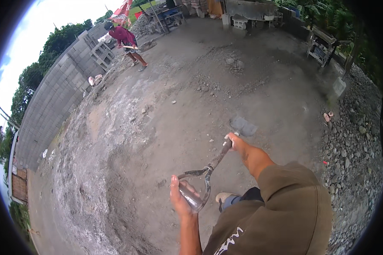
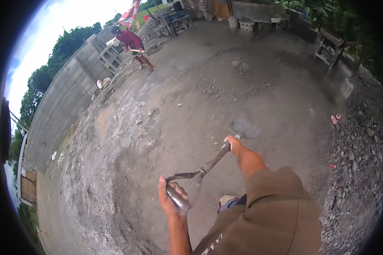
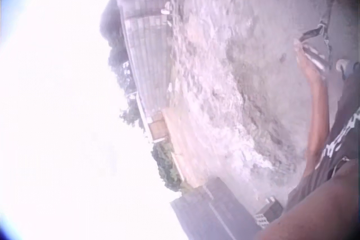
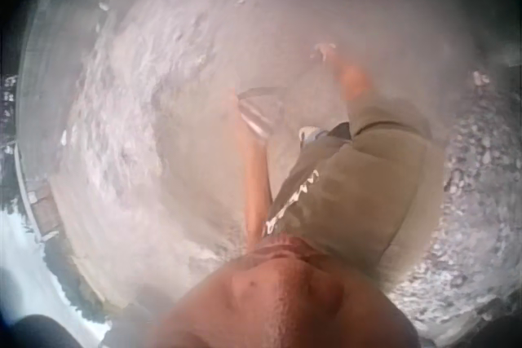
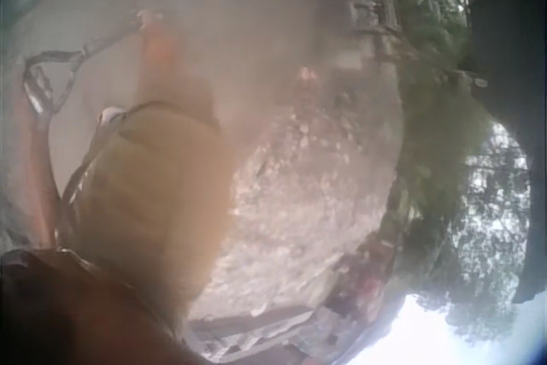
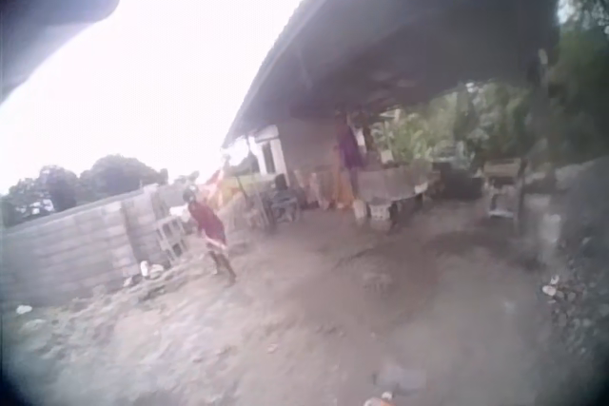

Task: The person uses a shovel to dig and turn over a pile of dirt and gravel on a construction site.

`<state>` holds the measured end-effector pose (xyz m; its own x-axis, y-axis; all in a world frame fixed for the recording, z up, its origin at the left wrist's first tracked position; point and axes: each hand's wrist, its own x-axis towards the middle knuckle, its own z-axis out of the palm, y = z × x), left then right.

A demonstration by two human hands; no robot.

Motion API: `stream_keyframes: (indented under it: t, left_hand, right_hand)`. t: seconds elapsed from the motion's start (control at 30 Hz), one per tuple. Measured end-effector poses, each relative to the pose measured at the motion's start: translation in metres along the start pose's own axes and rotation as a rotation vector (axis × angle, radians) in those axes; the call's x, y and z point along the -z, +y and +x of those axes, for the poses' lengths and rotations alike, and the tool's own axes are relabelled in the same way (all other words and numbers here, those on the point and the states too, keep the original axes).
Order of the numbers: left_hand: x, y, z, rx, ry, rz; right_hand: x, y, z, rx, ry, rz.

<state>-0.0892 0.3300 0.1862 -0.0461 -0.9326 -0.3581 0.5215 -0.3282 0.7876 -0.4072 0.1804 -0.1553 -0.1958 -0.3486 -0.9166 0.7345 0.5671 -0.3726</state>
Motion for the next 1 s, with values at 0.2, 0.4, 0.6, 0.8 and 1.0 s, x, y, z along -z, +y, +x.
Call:
stream_keyframes:
  t: [0.2, 0.4, 0.6, 0.8, 1.0]
  left_hand:
    - [0.11, -0.027, -0.072, 0.045, 0.546, -0.113]
    - [0.262, -0.036, -0.254, 0.002, 1.142, -0.334]
    - [0.361, -0.131, -0.437, -0.501, 1.377, -1.097]
    - [0.437, -0.26, -0.599, -0.496, 1.716, -1.48]
    - [0.522, -0.275, -0.668, -0.421, 1.851, -1.72]
  right_hand:
    - [-0.009, 0.209, 0.076, 0.017, -0.304, -0.291]
    - [-0.167, 0.491, -0.067, -0.326, -0.658, -0.793]
    - [-0.171, 0.771, -0.202, -0.551, -0.661, -1.086]
    - [-0.026, 1.027, -0.3, -0.565, -0.682, -1.542]
    - [0.06, 1.205, -0.296, -0.543, -0.568, -1.926]
